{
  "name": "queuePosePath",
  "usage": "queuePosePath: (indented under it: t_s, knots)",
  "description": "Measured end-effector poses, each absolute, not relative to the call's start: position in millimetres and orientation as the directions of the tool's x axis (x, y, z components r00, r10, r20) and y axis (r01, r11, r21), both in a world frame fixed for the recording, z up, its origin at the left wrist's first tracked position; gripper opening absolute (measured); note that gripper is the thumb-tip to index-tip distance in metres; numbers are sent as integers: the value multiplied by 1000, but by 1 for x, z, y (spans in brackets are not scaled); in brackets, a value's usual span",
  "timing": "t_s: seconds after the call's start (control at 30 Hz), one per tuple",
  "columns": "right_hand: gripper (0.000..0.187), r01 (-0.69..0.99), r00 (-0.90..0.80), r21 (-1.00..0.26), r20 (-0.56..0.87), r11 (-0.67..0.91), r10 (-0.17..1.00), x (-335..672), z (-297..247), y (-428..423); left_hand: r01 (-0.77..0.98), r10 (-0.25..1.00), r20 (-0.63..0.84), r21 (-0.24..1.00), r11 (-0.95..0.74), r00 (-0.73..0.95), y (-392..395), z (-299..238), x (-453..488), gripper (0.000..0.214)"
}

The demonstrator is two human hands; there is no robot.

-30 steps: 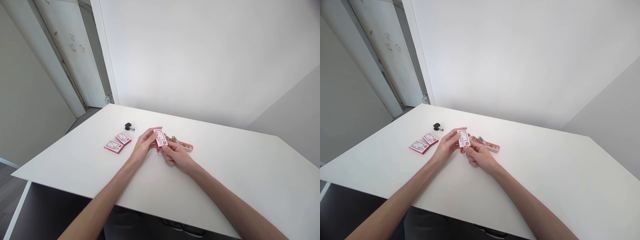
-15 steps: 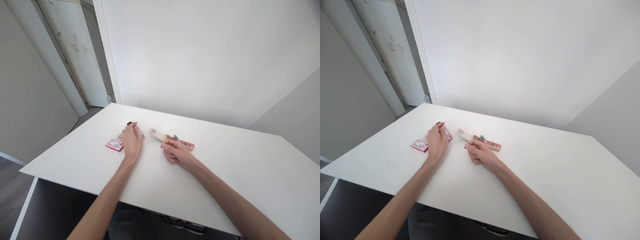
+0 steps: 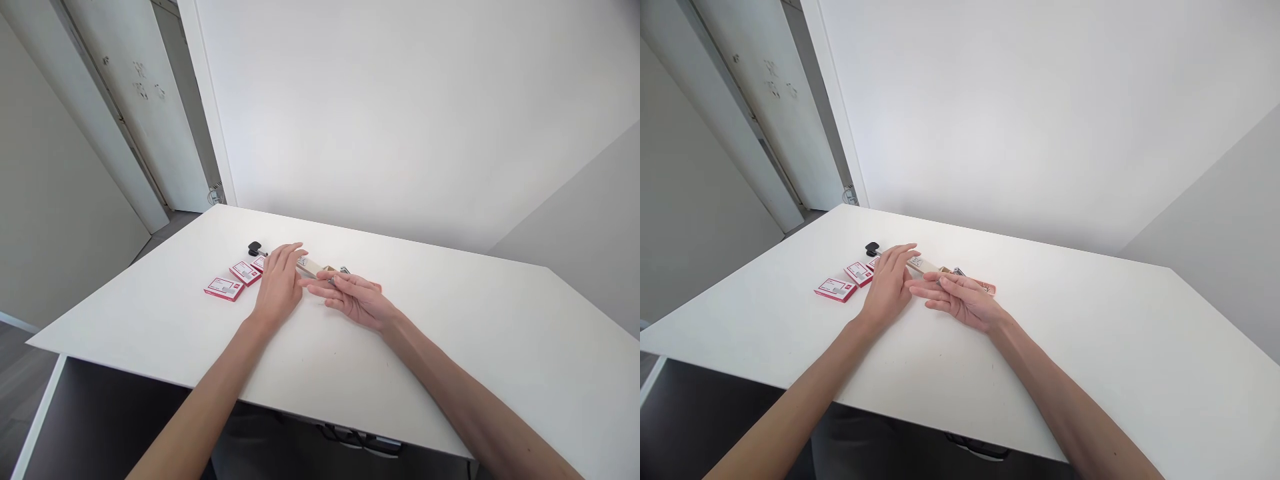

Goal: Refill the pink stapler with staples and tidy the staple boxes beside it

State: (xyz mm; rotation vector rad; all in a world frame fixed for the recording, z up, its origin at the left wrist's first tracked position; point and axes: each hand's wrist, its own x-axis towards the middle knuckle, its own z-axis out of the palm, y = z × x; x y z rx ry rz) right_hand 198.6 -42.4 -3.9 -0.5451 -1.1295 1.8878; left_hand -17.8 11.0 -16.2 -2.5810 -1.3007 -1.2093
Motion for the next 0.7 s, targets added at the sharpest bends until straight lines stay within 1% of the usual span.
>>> queuePosePath:
  t_s: [0.13, 0.23, 0.33, 0.47, 0.6, 0.7]
  knots:
    - [37, -424, -517, -874, 20, -236, 856, 201, -7, -40, 679, 691, 571, 290, -674, 443, 9, -16, -18, 58]
    - [38, -423, -464, -884, 22, -199, 886, 204, -8, -38, 669, 682, 535, 262, -696, 499, 9, -18, -18, 60]
    - [38, -407, -409, -901, 36, -147, 912, 210, -4, -36, 681, 683, 528, 243, -691, 505, 10, -20, -18, 51]
    - [37, -393, -324, -917, 61, -76, 944, 219, 2, -34, 715, 721, 498, 253, -652, 481, 10, -21, -17, 39]
    - [30, -391, -248, -920, 68, -35, 966, 226, 5, -31, 714, 745, 455, 284, -640, 487, 8, -20, -16, 35]
    - [31, -364, -176, -931, 79, 9, 981, 229, 5, -29, 716, 758, 442, 303, -629, 480, 8, -21, -16, 34]
